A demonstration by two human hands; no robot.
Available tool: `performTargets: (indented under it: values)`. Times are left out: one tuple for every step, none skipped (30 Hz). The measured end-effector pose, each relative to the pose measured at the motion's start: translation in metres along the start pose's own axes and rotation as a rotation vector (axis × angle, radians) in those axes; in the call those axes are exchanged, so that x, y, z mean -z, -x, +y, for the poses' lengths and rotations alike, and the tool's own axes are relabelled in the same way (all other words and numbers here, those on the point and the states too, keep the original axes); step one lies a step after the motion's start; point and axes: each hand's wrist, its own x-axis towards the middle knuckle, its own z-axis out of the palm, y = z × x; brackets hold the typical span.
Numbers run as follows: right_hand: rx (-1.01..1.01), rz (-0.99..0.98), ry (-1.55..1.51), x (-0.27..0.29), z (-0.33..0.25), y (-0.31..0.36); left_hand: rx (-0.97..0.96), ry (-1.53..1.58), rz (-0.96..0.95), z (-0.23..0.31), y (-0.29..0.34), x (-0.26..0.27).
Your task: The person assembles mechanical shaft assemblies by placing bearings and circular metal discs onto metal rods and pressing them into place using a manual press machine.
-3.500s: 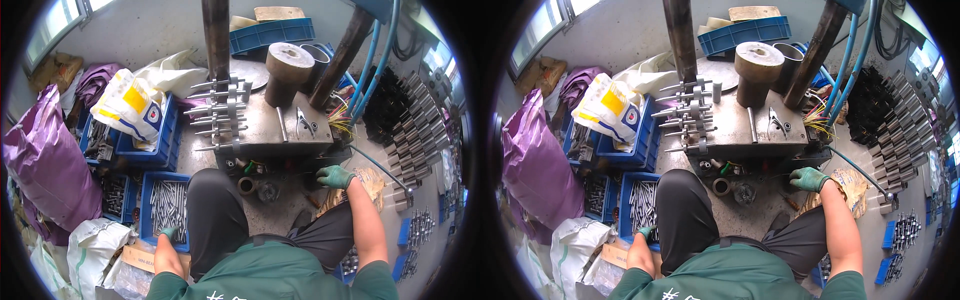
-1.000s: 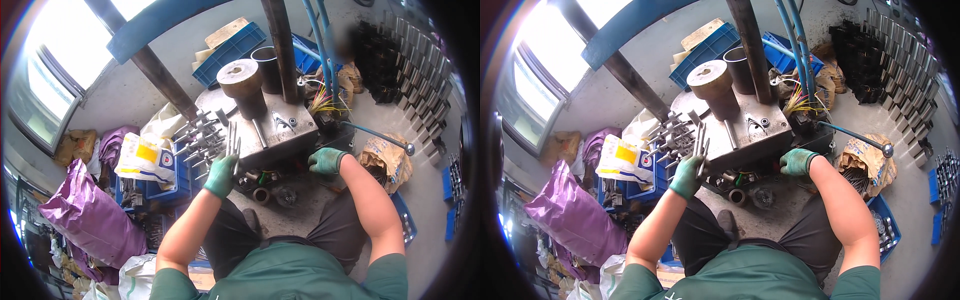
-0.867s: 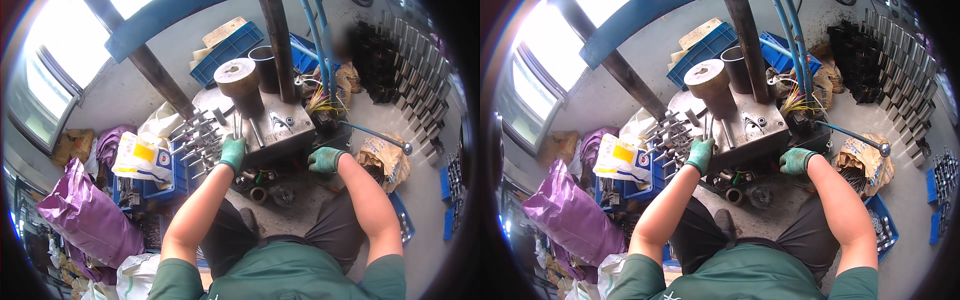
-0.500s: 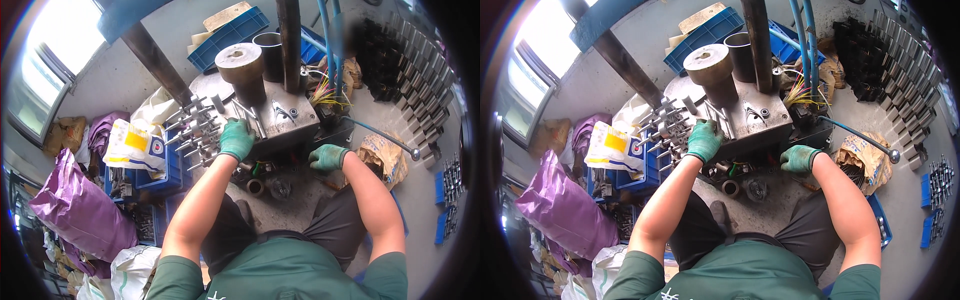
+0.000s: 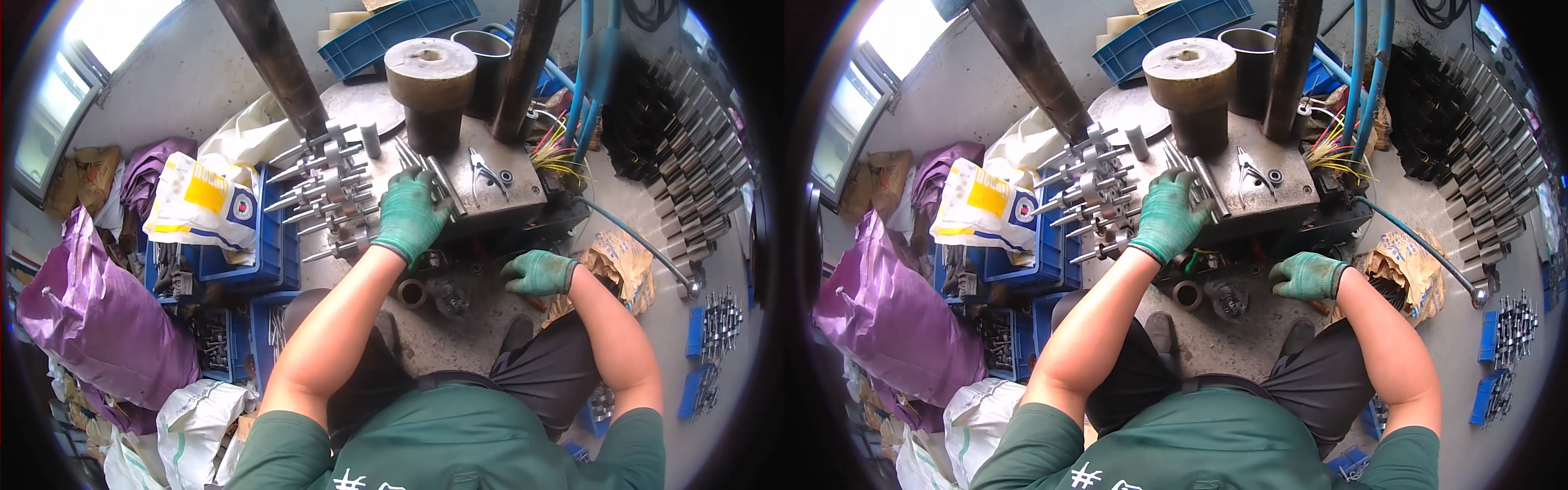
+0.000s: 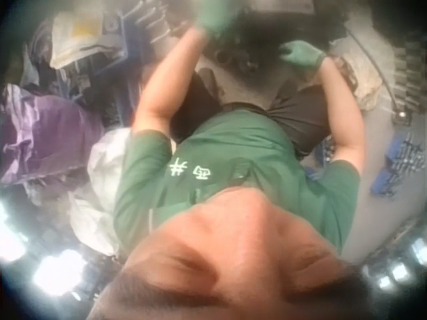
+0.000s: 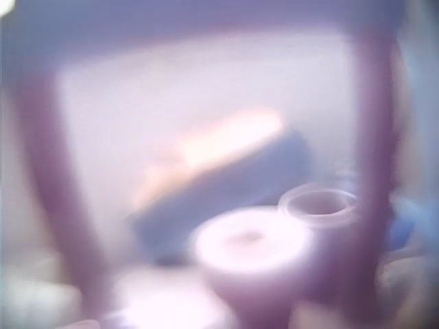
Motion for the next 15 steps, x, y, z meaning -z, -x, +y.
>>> performTargets:
  values:
    - [0.018, 0.006, -0.014, 0.001, 0.002, -0.003, -0.008, 0.025, 0.119, -0.002, -0.005, 0.000]
    - [0.037, 0.014, -0.028, 0.001, 0.003, -0.006, -0.007, 0.033, 0.186, -0.003, -0.009, 0.000]
    - [0.038, 0.010, -0.026, 0.001, 0.002, -0.009, 0.033, 0.059, 0.241, -0.003, -0.015, 0.001]
    - [0.030, 0.015, -0.028, 0.002, -0.001, -0.012, 0.043, 0.090, 0.326, -0.004, -0.022, 0.001]
    - [0.022, 0.022, -0.029, 0.003, -0.004, -0.014, 0.052, 0.122, 0.411, -0.006, -0.029, 0.002]
    - [0.024, 0.020, -0.026, 0.003, -0.007, -0.016, 0.047, 0.080, 0.431, -0.009, -0.034, 0.003]
    - [0.027, 0.005, -0.030, 0.005, -0.010, -0.017, 0.049, 0.080, 0.436, -0.011, -0.042, 0.002]
    - [0.030, -0.010, -0.033, 0.006, -0.012, -0.018, 0.087, 0.032, 0.461, -0.012, -0.049, 0.000]
    - [0.030, -0.010, -0.027, 0.005, -0.012, -0.020, 0.126, -0.016, 0.486, -0.012, -0.056, -0.002]
    - [0.029, -0.014, -0.019, 0.003, -0.010, -0.021, 0.166, 0.002, 0.481, -0.012, -0.063, -0.001]
    - [0.028, -0.018, -0.009, 0.001, -0.009, -0.021, 0.169, 0.003, 0.487, -0.012, -0.068, 0.000]
    - [0.023, -0.025, 0.005, 0.001, -0.009, -0.020, 0.212, 0.047, 0.479, -0.013, -0.073, 0.001]
    - [0.020, -0.025, 0.010, 0.000, -0.007, -0.019, 0.255, 0.093, 0.470, -0.012, -0.077, 0.001]
    - [0.008, -0.022, 0.002, -0.001, -0.004, -0.017, 0.256, 0.097, 0.473, -0.013, -0.079, 0.002]
    - [-0.004, -0.019, -0.006, -0.001, -0.003, -0.015, 0.280, 0.063, 0.431, -0.014, -0.080, 0.003]
